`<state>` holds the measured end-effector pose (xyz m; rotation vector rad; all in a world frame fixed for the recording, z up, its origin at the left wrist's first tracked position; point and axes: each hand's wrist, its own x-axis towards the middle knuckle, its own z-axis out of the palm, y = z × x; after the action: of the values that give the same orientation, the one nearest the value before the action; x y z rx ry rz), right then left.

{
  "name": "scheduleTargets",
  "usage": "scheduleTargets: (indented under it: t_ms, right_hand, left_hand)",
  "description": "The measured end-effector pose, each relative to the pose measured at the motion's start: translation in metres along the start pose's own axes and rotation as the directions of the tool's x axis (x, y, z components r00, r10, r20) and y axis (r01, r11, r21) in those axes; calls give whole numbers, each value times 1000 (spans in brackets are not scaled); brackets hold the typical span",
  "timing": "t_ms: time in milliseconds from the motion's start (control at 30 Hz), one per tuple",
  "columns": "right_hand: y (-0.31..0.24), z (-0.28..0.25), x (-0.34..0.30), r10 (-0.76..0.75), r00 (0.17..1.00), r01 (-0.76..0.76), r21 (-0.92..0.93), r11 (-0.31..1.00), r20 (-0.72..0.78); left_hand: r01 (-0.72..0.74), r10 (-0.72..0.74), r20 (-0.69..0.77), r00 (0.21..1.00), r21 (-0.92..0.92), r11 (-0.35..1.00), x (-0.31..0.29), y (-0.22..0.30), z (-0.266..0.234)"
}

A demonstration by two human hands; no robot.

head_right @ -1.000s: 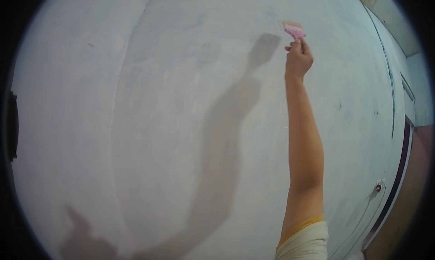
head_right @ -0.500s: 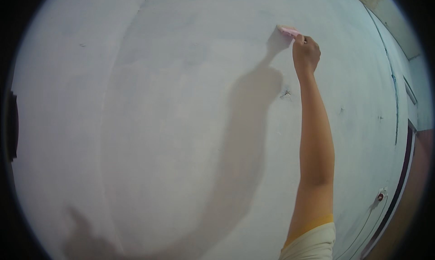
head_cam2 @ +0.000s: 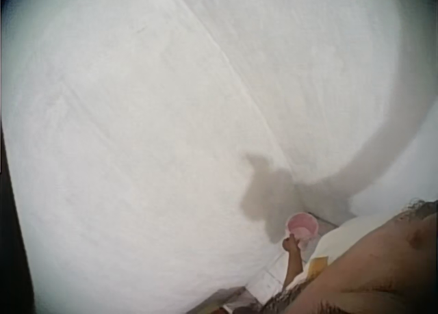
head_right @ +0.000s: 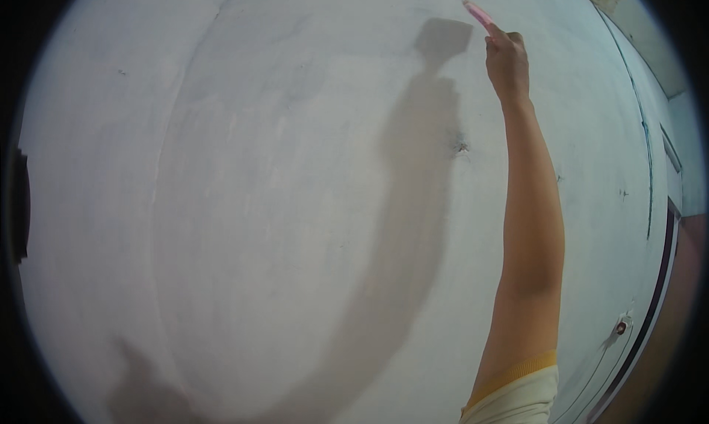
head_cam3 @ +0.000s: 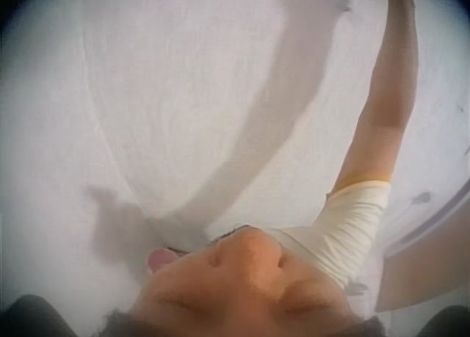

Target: The person paints the interior walls and corners of a room using a brush dipped in a bucket of pink paint.

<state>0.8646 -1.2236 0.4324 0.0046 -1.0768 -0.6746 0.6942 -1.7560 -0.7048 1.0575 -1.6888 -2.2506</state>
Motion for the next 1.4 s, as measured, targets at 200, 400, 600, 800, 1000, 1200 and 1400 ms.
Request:
scheduleTargets:
  t_ms: [200, 400, 600, 800, 1000, 1200, 1400]
  right_hand:
    - [-9, -17, -2, -47, 950, 95, -143, 985, 309]
    - [-32, -99, -40, -48, 893, 70, -32, 997, 447]
    - [-21, -82, -45, -64, 963, 67, -3, 998, 263]
    - [-48, -65, -63, -119, 960, 131, -28, 991, 252]
    - [-103, -170, -119, 2, 972, -12, 43, 999, 233]
    - [-226, -277, -216, 361, 817, -545, 398, 738, 449]
    - [-357, -372, -324, 380, 82, -970, 162, -182, 921]
  left_hand:
    - [25, -25, 42, 999, 5, 1000, 3, -3, 0]
    - [32, -32, 73, 997, 1, 999, -7, -7, -1]
    - [72, -79, 179, 981, 45, 996, 5, 11, 6]
    - [76, -74, 213, 974, 0, 997, -26, 49, -10]
    - [135, -155, 278, 948, 90, 987, -127, 144, -11]
    - [152, -169, 243, 955, 88, 985, -135, 133, -93]
    - [125, -152, 344, 927, 101, 987, -173, 124, -143]
